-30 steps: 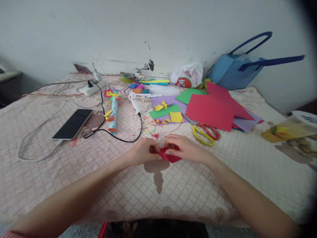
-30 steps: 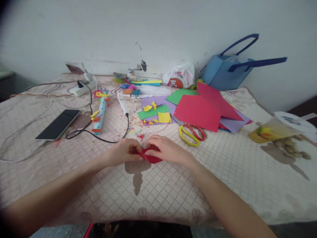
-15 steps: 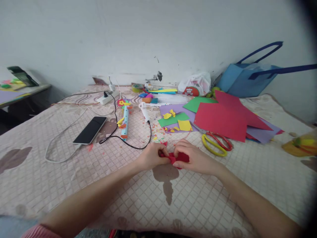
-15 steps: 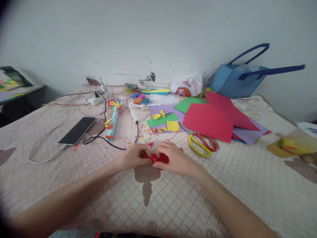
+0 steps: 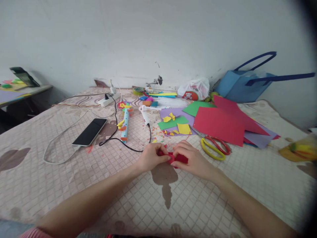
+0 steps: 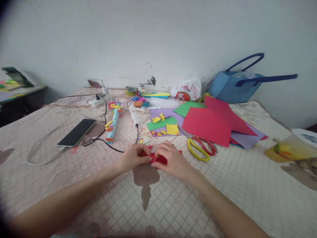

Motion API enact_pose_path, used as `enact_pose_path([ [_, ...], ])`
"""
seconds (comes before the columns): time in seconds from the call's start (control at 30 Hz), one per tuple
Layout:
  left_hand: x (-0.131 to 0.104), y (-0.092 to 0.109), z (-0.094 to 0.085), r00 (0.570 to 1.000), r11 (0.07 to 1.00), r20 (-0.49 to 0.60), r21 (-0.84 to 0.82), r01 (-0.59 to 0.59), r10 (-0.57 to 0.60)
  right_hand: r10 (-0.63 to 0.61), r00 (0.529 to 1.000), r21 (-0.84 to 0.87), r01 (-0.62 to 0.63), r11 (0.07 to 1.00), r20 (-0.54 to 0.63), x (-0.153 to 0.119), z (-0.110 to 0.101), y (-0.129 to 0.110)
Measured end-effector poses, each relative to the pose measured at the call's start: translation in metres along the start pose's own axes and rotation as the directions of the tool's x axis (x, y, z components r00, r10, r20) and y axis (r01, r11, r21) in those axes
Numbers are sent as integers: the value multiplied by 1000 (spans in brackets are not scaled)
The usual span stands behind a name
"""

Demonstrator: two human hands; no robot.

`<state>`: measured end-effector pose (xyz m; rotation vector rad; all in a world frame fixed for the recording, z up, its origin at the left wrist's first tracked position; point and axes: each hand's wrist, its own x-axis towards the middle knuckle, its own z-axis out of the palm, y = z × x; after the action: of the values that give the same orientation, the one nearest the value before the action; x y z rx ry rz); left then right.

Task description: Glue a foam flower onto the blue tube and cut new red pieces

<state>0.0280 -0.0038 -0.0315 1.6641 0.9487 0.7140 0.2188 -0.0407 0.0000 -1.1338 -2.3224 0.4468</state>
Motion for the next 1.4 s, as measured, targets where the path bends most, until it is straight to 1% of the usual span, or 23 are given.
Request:
enact_pose_path([
  [0.17,0,4,2,1000,985,-16,-173,10,-13,41,999,34,-40,999,-30,0,0,0],
  [0.27,1,4,2,1000,974,-2,-224,22,-24,83,996,84,-81,993,-30,0,0,1],
  [0.4,2,3,0,999,977,-1,-212,38,-39,138,990,150,-131,980,-37,-1,1,4],
  [0.6,3,3,0,999,973,-19,-227,46,-51,175,983,195,-161,967,-55,-1,2,4],
  [1.1,3,0,0,999,982,-30,-185,30,-36,192,980,227,-173,958,-61,-2,3,2],
  [1.27,2,1,-1,1000,991,-29,-137,-4,0,219,976,278,-207,938,-14,-1,2,1],
  [1.4,-1,5,0,999,995,-26,-93,-34,31,213,976,306,-215,927,42,0,2,0],
])
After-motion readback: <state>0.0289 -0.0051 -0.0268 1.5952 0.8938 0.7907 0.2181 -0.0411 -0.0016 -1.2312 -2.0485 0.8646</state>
